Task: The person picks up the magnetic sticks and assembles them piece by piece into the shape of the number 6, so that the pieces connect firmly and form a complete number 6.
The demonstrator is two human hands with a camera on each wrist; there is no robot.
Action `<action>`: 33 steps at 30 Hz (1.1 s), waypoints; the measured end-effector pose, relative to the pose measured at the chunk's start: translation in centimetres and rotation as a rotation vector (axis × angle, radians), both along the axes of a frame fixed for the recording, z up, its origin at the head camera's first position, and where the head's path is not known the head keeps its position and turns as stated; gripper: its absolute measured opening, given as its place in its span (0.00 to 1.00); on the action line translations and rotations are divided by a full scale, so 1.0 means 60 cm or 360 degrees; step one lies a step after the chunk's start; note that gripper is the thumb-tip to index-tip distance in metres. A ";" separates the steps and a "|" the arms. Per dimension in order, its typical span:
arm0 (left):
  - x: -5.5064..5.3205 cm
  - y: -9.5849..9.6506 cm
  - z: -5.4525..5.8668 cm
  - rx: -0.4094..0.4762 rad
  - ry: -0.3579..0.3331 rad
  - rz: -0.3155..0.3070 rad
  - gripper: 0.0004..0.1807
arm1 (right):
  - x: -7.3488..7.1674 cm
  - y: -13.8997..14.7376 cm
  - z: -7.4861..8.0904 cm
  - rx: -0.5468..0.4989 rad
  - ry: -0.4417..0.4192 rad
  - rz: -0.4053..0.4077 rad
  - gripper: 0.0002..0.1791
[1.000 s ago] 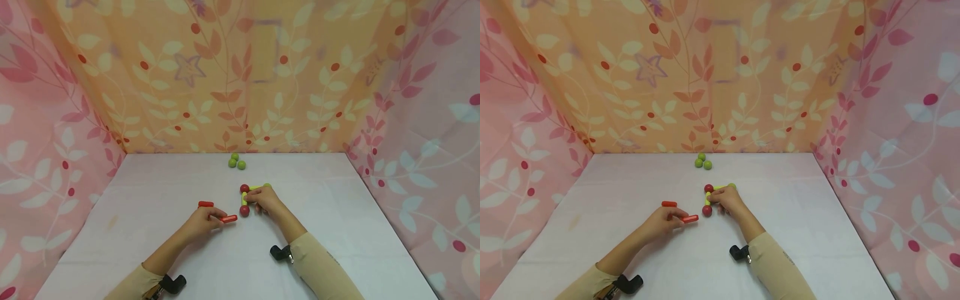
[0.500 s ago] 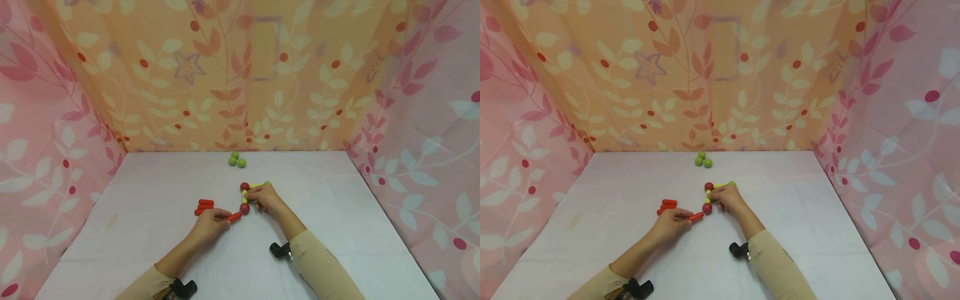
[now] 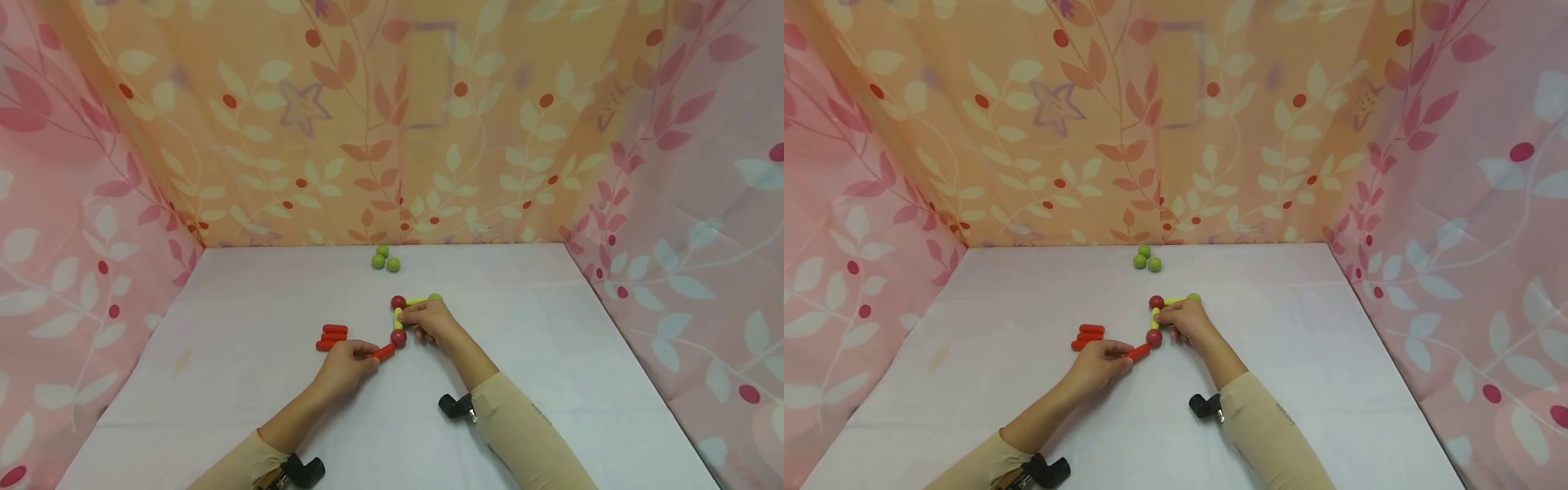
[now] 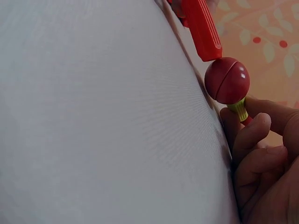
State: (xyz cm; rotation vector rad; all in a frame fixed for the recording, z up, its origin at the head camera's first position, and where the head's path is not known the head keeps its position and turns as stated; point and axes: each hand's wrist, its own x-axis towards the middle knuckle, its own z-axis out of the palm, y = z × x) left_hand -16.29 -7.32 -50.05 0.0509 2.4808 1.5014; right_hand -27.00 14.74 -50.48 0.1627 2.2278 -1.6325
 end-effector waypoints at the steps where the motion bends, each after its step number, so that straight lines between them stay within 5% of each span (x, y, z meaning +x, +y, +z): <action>1: 0.000 0.001 0.001 0.0013 -0.0008 0.0001 0.14 | 0.000 0.000 0.000 -0.0003 -0.0004 0.0002 0.12; 12: 0.007 0.010 0.003 0.0106 -0.0110 -0.0011 0.15 | 0.002 0.002 0.002 -0.0007 -0.0021 0.0017 0.11; 22: -0.008 0.024 0.003 0.0100 -0.0200 -0.0024 0.16 | 0.000 0.004 0.005 -0.0008 -0.0037 0.0022 0.12; 33: -0.008 0.030 0.002 0.0068 -0.0214 0.0057 0.12 | 0.000 0.008 0.008 -0.0027 -0.0050 0.0075 0.14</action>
